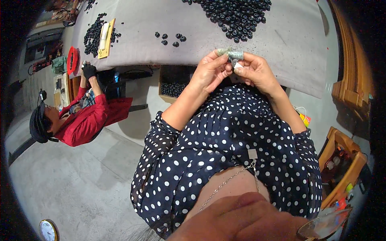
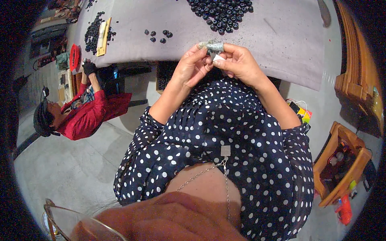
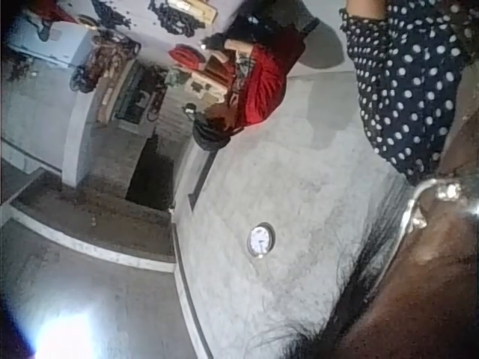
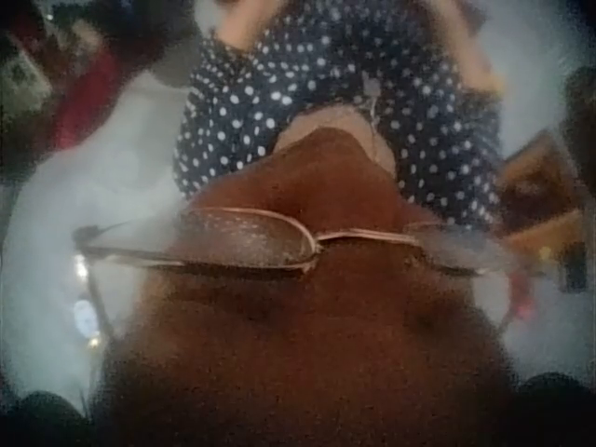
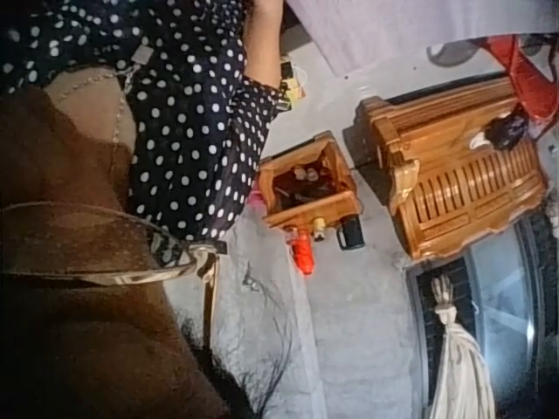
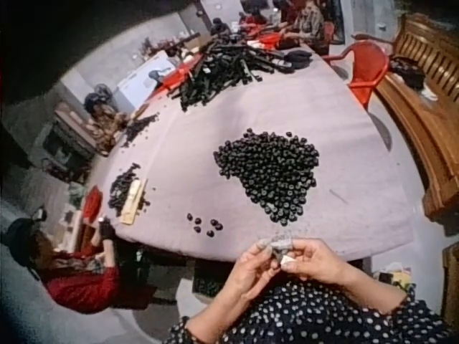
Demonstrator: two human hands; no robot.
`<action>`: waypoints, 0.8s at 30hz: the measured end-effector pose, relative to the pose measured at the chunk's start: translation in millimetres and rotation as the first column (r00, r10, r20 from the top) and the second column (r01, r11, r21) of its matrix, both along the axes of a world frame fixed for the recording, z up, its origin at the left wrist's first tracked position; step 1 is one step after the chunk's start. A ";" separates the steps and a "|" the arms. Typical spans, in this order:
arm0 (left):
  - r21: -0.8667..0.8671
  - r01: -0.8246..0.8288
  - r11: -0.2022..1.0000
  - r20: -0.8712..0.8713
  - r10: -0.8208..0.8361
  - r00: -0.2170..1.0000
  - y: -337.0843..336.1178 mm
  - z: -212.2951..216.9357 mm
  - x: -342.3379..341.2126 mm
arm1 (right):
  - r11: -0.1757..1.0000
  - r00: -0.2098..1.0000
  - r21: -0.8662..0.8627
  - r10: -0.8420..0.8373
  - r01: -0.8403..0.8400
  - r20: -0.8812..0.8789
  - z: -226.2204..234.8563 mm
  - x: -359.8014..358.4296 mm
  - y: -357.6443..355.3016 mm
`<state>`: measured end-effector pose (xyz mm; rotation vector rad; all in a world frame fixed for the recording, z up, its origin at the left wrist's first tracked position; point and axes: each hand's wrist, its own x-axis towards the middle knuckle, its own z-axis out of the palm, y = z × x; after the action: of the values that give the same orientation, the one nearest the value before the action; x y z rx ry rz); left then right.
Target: The person sorts small black rubber or plastic components by hand, grouping them on a table.
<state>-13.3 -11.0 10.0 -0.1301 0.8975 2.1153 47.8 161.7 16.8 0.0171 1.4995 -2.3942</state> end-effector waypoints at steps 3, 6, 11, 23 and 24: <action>-0.006 0.016 1.000 -0.024 -0.016 1.000 -1.0 -3.7 0.2 | 1.000 1.000 0.012 -0.003 0.003 -0.007 -0.3 0.0 -0.6; -0.009 0.007 1.000 -0.032 -0.008 0.999 -0.2 -4.1 1.9 | 1.000 1.000 -0.011 -0.017 0.017 0.011 -6.3 -0.4 -0.9; -0.019 -0.031 0.999 -0.006 0.031 1.000 4.5 -0.2 6.5 | 0.999 0.996 -0.018 -0.028 0.030 0.085 -7.2 -1.8 0.4; -0.055 -0.032 0.998 -0.054 0.029 0.998 3.3 -2.1 4.4 | 1.000 0.999 -0.013 -0.026 0.027 0.047 -0.9 1.5 -1.5; -0.052 -0.034 0.998 -0.051 0.031 0.998 3.5 -2.7 4.7 | 0.999 0.998 -0.029 -0.027 0.028 0.050 0.6 1.3 -1.4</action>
<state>-8.6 -7.5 7.3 -0.1203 0.9876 2.1338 49.2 160.3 17.4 0.0909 1.4501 -2.4192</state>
